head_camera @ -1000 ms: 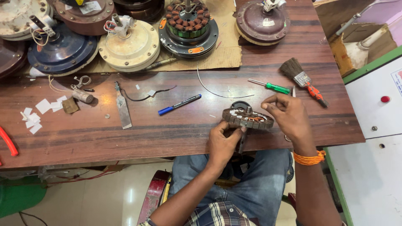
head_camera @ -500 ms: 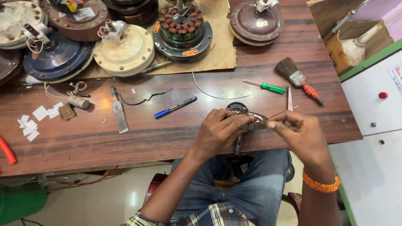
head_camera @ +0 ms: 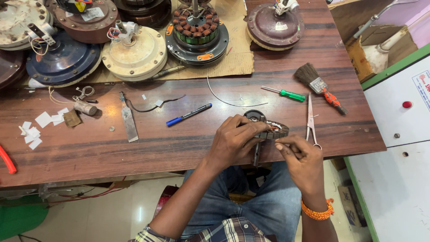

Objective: The person sits at a workbench and works on a fan motor rotor assembly, pressing and positioning the wound coil segments around the commutator by hand and turning the part as they work. They briefly pick up a marker and mark the assembly, then resume fitting the components by hand.

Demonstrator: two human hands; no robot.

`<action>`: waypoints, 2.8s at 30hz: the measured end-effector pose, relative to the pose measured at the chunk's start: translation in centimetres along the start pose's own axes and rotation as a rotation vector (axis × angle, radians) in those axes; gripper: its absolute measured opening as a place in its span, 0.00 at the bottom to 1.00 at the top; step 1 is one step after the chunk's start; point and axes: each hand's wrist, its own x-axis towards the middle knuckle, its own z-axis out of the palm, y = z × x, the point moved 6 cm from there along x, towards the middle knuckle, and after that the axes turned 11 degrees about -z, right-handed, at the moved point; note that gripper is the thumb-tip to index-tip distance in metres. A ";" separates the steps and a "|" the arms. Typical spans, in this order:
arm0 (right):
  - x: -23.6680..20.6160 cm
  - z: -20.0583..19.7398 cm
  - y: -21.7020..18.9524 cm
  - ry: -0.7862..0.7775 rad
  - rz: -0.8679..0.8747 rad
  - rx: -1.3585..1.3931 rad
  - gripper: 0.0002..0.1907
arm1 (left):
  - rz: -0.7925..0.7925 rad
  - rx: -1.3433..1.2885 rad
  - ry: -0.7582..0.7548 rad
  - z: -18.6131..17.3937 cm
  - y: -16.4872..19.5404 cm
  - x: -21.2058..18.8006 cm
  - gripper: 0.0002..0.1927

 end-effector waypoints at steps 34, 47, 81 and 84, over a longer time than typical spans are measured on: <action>-2.2 3.4 1.4 0.069 -0.292 -0.156 0.06 | 0.066 -0.003 -0.120 -0.8 -0.1 0.9 0.23; -1.3 5.1 1.8 0.141 -0.392 -0.121 0.10 | -0.026 0.154 -0.130 0.4 -2.4 1.4 0.19; -9.7 3.6 6.5 -0.068 -0.015 0.085 0.07 | -0.567 0.458 0.301 -14.8 -7.3 -10.7 0.14; -12.5 7.0 7.5 -0.194 0.037 0.188 0.06 | -0.406 0.640 0.173 -13.9 -8.3 -7.9 0.25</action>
